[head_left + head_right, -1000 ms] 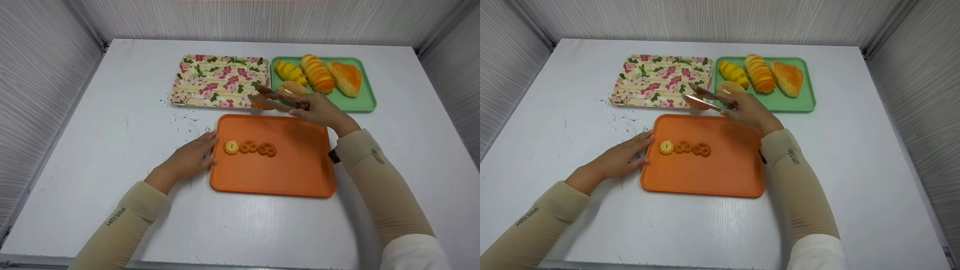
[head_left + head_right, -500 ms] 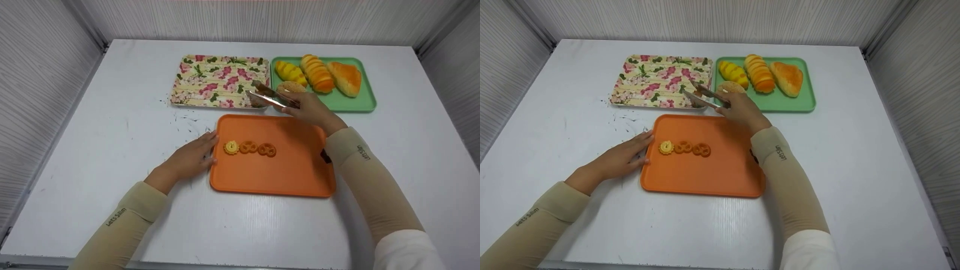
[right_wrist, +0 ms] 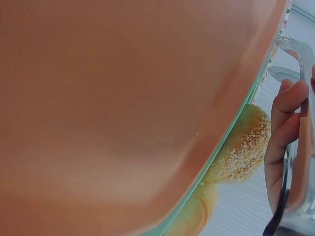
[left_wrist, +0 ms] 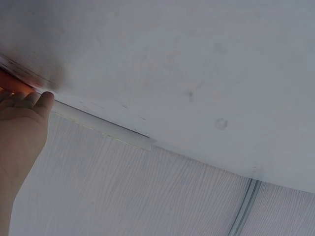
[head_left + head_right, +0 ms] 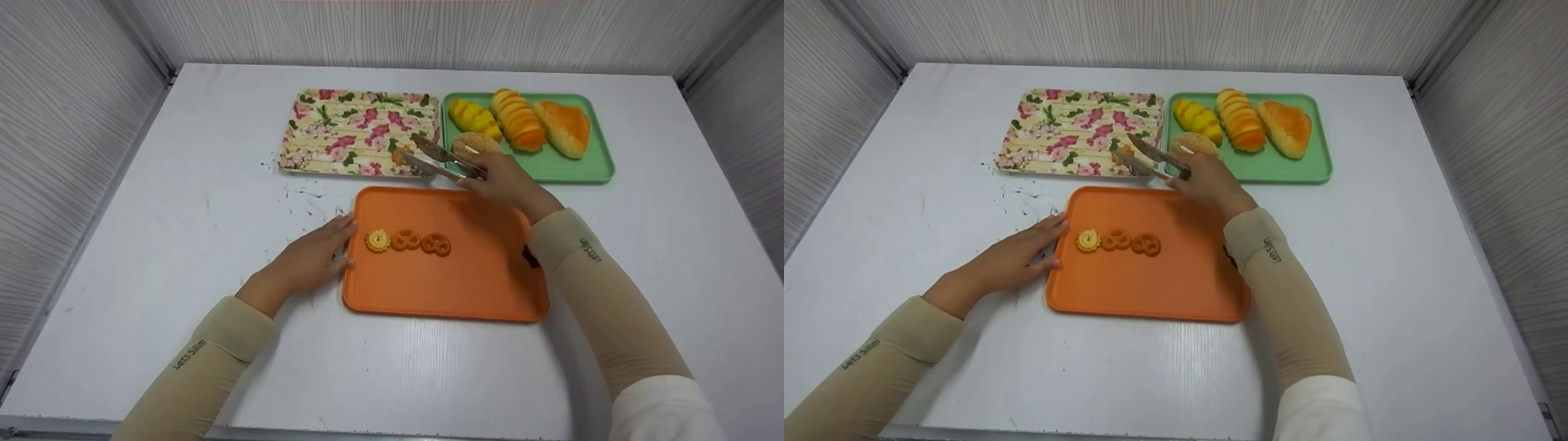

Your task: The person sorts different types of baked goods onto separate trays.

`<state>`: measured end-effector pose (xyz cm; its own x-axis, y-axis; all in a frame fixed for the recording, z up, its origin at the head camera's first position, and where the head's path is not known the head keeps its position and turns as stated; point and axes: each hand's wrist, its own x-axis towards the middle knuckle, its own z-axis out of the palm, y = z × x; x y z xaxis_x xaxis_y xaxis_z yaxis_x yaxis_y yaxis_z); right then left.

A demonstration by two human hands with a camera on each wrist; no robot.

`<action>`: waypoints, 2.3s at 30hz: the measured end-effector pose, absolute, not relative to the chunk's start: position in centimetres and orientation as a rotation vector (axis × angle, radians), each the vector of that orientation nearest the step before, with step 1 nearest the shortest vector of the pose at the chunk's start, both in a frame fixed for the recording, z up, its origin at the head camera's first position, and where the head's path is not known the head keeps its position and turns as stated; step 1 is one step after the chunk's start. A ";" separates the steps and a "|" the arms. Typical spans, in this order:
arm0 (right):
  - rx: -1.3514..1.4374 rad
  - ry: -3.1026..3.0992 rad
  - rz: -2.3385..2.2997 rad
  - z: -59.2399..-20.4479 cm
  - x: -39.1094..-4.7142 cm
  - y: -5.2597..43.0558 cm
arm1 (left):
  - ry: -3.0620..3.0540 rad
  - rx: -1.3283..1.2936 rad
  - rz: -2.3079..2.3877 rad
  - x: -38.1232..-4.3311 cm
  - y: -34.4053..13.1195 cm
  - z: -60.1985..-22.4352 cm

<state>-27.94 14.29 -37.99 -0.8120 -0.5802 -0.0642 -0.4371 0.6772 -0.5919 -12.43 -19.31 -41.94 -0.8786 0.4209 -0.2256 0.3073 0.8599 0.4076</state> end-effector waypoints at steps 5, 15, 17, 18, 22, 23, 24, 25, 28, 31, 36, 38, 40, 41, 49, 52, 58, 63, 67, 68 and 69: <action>-0.764 2.634 -0.893 -37.6 -27.7 14.6 | 2.721 0.544 0.521 -12.4 -19.3 -41.9; -0.747 2.501 -1.012 -36.7 -27.2 16.2 | 2.717 0.541 0.536 -12.4 -19.2 -41.8; -0.736 2.483 -1.015 -36.6 -27.0 16.5 | 2.716 0.536 0.536 -12.4 -19.2 -41.8; -0.735 2.483 -1.009 -36.6 -26.8 16.7 | 2.716 0.532 0.534 -12.4 -19.2 -41.8; -0.732 2.492 -0.960 -36.6 -26.1 17.1 | 2.712 0.519 0.527 -12.4 -19.2 -41.8; -0.734 2.496 -0.942 -36.7 -25.9 17.2 | 2.713 0.519 0.527 -12.4 -19.3 -41.8; -0.738 2.494 -0.928 -36.7 -25.7 17.3 | 2.714 0.526 0.529 -12.4 -19.3 -41.8; -0.740 2.486 -0.923 -36.8 -25.5 17.4 | 2.718 0.533 0.530 -12.4 -19.3 -41.8; -0.754 2.459 -0.917 -37.0 -25.0 17.7 | 2.729 0.551 0.534 -12.4 -19.4 -41.8; -0.774 2.429 -0.931 -37.2 -24.4 18.0 | 2.735 0.558 0.529 -12.4 -19.4 -41.9; -0.838 2.431 -0.898 -37.3 -23.7 18.4 | 2.727 0.551 0.531 -12.4 -19.4 -41.8; -0.860 2.432 -0.880 -37.3 -23.4 18.6 | 2.726 0.555 0.534 -12.4 -19.4 -41.8; -0.894 2.425 -0.866 -37.3 -23.1 18.8 | 2.727 0.563 0.539 -12.4 -19.4 -41.8; -0.911 2.418 -0.868 -37.3 -22.9 18.9 | 2.727 0.565 0.540 -12.4 -19.4 -41.8; -0.984 2.381 -0.827 -37.4 -22.0 19.7 | 2.724 0.570 0.536 -12.5 -19.5 -42.0; -1.004 2.385 -0.781 -37.5 -21.8 19.8 | 2.722 0.558 0.524 -12.5 -19.5 -42.0; -1.062 2.362 -0.751 -37.7 -21.3 20.0 | 2.733 0.574 0.532 -12.3 -19.4 -41.8; -1.070 2.368 -0.716 -37.8 -20.9 20.2 | 2.733 0.575 0.521 -12.3 -19.4 -41.8; -1.084 2.380 -0.703 -37.9 -20.6 20.4 | 2.731 0.575 0.521 -12.3 -19.5 -41.9; -1.095 2.384 -0.699 -37.9 -20.6 20.4 | 2.730 0.575 0.524 -12.3 -19.5 -41.9; -1.110 2.388 -0.693 -37.9 -20.5 20.4 | 2.729 0.572 0.525 -12.3 -19.5 -41.9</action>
